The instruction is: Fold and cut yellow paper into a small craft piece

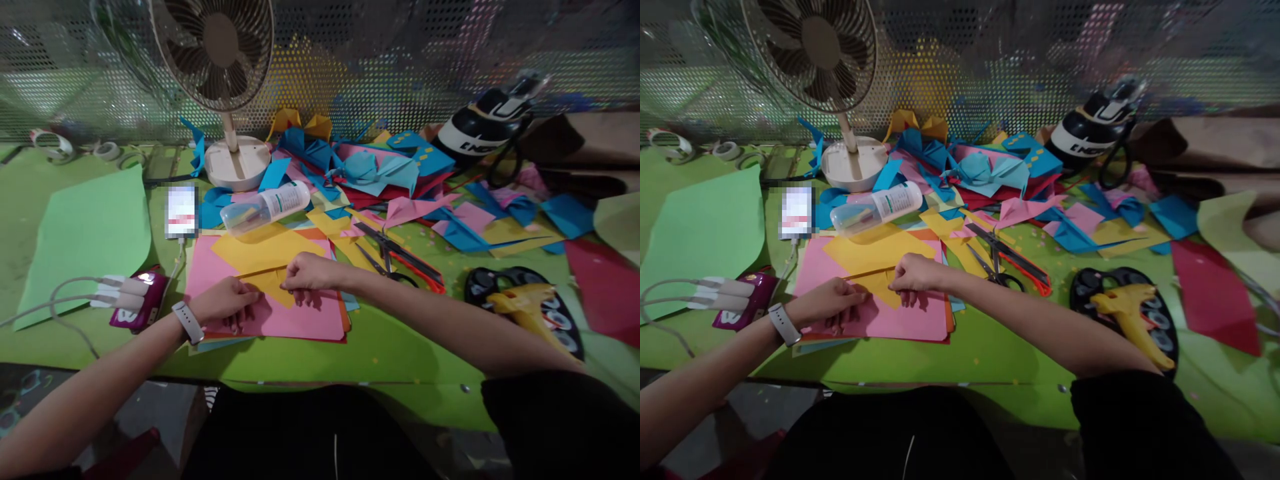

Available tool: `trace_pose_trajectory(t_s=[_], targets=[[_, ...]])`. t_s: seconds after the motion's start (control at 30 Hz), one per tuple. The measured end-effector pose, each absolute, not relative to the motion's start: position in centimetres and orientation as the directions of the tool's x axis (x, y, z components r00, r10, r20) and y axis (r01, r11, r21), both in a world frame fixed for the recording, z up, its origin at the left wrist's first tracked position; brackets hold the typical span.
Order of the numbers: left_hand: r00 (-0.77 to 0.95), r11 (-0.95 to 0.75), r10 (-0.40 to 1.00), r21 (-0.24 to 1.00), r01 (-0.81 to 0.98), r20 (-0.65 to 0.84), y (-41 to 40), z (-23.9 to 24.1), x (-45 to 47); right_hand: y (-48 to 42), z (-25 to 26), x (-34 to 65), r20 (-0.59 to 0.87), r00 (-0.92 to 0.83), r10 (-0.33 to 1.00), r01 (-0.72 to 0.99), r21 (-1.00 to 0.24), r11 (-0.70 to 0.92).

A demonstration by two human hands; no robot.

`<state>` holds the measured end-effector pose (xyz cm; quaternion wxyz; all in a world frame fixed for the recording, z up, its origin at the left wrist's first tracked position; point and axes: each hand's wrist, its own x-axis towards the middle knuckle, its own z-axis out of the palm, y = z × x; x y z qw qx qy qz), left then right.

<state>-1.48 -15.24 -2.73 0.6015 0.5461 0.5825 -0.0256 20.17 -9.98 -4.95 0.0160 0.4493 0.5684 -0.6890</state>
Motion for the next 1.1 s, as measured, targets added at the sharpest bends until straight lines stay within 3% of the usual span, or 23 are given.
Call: trace_pose_trajectory(t_s=[0.07,0.13,0.23,0.27,0.33,0.4,0.47,0.57,0.63,0.73,1.1], targets=[[0.279,0.37,0.644,0.609,0.702,-0.712,-15.9,-2.5,-1.8,-10.2,-5.3,20.2,-0.633,-0.59,0.501,0.529,-0.772,-0.352],[0.241,0.222,0.774,0.607,0.763,-0.586,-16.6,-2.2,-1.8,-10.5,-5.4,20.3,-0.618,-0.58,0.531,0.527,-0.782,-0.333],[0.335,-0.243,0.936,0.492,0.836,-0.107,-17.7,-2.3,-1.0,-11.2,-4.9,20.4,-0.573,-0.558,0.6,0.538,-0.8,-0.264],[0.413,-0.394,0.91,0.4,0.827,0.041,-18.0,-2.6,-0.7,-11.5,-4.6,20.4,-0.559,-0.55,0.621,0.554,-0.8,-0.23],[0.564,-0.598,0.802,0.229,0.768,0.199,-18.6,-3.4,0.0,-11.8,-3.8,20.6,-0.512,-0.537,0.671,0.598,-0.792,-0.126],[0.64,-0.672,0.734,0.108,0.732,0.229,-19.1,-4.4,0.6,-11.9,-3.0,20.9,-0.355,-0.519,0.777,0.637,-0.767,0.075],[0.659,-0.683,0.719,0.054,0.728,0.221,-19.3,-5.2,0.9,-11.8,-2.8,21.2,-0.062,-0.502,0.863,0.661,-0.67,0.337],[0.654,-0.675,0.727,0.042,0.737,0.21,-19.5,-5.8,1.0,-11.7,-3.5,21.6,0.275,-0.565,0.778,0.665,-0.406,0.627],[0.649,-0.671,0.729,0.04,0.74,0.217,-19.5,-5.9,0.9,-11.8,-4.4,21.9,0.32,-0.649,0.691,0.637,-0.269,0.723],[0.649,-0.674,0.724,0.037,0.738,0.232,-19.4,-6.0,1.0,-12.0,-5.7,22.1,0.322,-0.717,0.619,0.603,-0.16,0.782],[0.661,-0.681,0.712,0.002,0.732,0.239,-18.5,-5.8,1.7,-11.2,-6.7,21.8,0.33,-0.705,0.627,0.632,-0.107,0.767]])
